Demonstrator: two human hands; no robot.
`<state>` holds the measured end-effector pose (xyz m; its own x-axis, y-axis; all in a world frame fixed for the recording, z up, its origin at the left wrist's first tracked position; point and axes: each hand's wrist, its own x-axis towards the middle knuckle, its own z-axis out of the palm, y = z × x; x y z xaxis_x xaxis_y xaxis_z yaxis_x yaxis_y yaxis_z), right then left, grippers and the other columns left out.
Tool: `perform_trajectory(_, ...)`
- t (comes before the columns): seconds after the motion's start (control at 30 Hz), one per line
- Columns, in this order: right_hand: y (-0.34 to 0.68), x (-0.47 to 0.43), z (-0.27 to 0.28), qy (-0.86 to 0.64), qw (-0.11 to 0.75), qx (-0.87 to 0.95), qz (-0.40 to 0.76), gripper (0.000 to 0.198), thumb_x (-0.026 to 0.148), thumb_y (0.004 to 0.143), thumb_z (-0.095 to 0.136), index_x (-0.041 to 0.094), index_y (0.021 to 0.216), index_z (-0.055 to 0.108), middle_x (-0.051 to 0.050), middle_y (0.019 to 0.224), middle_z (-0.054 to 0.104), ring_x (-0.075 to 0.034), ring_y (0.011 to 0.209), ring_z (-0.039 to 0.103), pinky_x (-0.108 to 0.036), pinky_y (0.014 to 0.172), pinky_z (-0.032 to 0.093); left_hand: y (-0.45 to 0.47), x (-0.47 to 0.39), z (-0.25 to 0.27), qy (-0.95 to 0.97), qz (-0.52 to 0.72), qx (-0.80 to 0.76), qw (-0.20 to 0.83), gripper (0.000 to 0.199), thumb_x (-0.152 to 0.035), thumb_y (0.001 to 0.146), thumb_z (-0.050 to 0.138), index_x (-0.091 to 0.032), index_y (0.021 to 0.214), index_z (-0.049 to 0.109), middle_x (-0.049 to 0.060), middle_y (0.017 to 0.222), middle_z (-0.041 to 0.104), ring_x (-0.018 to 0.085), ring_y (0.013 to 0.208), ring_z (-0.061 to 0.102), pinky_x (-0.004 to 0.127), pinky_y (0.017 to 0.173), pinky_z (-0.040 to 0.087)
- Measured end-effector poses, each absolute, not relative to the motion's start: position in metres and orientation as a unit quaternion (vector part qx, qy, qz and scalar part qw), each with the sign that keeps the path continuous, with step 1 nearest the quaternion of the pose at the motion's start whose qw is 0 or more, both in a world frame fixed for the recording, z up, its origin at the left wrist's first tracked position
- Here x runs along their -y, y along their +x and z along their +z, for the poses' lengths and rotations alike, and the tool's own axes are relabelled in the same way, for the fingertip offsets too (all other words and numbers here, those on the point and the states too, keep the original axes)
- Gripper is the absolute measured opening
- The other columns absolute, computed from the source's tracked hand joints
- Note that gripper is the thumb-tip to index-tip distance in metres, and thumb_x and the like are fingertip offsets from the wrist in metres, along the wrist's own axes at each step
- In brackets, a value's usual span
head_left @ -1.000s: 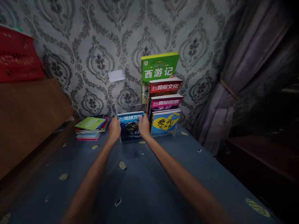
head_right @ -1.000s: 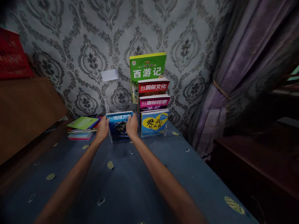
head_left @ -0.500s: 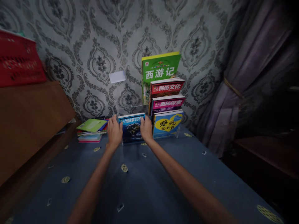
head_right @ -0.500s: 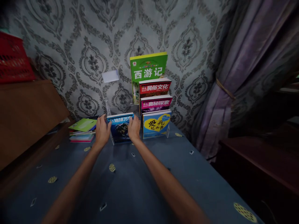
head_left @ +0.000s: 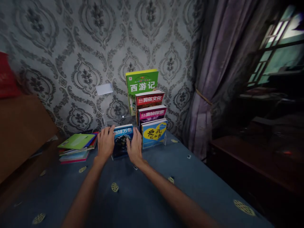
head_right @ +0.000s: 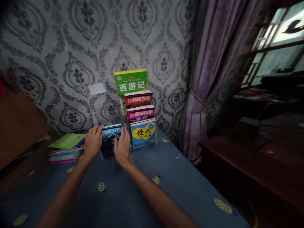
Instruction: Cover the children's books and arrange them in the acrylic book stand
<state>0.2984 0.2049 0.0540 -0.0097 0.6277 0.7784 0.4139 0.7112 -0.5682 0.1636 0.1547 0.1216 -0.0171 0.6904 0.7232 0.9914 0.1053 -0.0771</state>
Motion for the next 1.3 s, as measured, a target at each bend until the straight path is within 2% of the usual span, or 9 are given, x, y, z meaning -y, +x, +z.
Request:
perform_trajectory(0.17, 0.333, -0.184, 0.038, -0.315, 0.555, 0.765, 0.086, 0.038, 0.02, 0.094, 0.041, 0.017, 0.13, 0.053, -0.014, 0.123, 0.056, -0.025, 0.117, 0.051, -0.044, 0.102, 0.044, 0.164, -0.154, 0.123, -0.623, -0.24, 0.676, 0.311, 0.04, -0.027, 0.098, 0.04, -0.015, 0.133, 0.056, 0.015, 0.121, 0.064, 0.03, 0.109, 0.055, 0.045, 0.089, 0.046)
perform_trajectory(0.33, 0.39, -0.208, 0.03, -0.376, 0.553, 0.74, 0.068, 0.027, 0.02, 0.095, 0.039, 0.018, 0.115, 0.058, -0.012, 0.107, 0.06, -0.025, 0.105, 0.054, -0.044, 0.096, 0.046, 0.165, -0.155, 0.123, -0.625, -0.242, 0.674, 0.31, 0.041, -0.028, 0.099, 0.04, -0.014, 0.134, 0.056, 0.015, 0.121, 0.064, 0.031, 0.109, 0.054, 0.045, 0.089, 0.046)
perform_trajectory(0.5, 0.414, -0.233, 0.031, -0.405, 0.544, 0.735, 0.021, 0.033, 0.02, 0.095, 0.04, 0.018, 0.122, 0.059, -0.013, 0.113, 0.058, -0.026, 0.11, 0.053, -0.046, 0.099, 0.045, 0.164, -0.156, 0.12, -0.621, -0.251, 0.67, 0.321, 0.041, -0.028, 0.099, 0.039, -0.015, 0.133, 0.056, 0.014, 0.12, 0.064, 0.03, 0.109, 0.055, 0.044, 0.089, 0.046)
perform_trajectory(0.67, 0.408, -0.242, 0.027, -0.415, 0.528, 0.741, 0.01, 0.04, 0.021, 0.097, 0.039, 0.023, 0.132, 0.059, -0.012, 0.118, 0.056, -0.025, 0.11, 0.054, -0.043, 0.094, 0.048, 0.163, -0.157, 0.117, -0.625, -0.261, 0.658, 0.33, 0.04, -0.028, 0.099, 0.038, -0.016, 0.132, 0.057, 0.015, 0.119, 0.064, 0.03, 0.108, 0.056, 0.043, 0.089, 0.047)
perform_trajectory(1.13, 0.403, -0.251, 0.012, -0.43, 0.511, 0.743, -0.043, 0.045, 0.019, 0.098, 0.039, 0.027, 0.14, 0.054, -0.012, 0.118, 0.055, -0.025, 0.109, 0.053, -0.044, 0.091, 0.049, 0.16, -0.159, 0.114, -0.628, -0.264, 0.648, 0.341, 0.039, -0.025, 0.098, 0.039, -0.016, 0.132, 0.057, 0.015, 0.117, 0.065, 0.029, 0.106, 0.058, 0.044, 0.084, 0.05)
perform_trajectory(1.3, 0.401, -0.251, 0.007, -0.443, 0.501, 0.741, -0.064, 0.05, 0.018, 0.096, 0.042, 0.03, 0.144, 0.049, -0.012, 0.126, 0.053, -0.026, 0.112, 0.052, -0.044, 0.093, 0.048, 0.16, -0.158, 0.116, -0.629, -0.26, 0.647, 0.344, 0.038, -0.026, 0.098, 0.042, -0.016, 0.131, 0.058, 0.014, 0.117, 0.066, 0.029, 0.106, 0.059, 0.043, 0.085, 0.05)
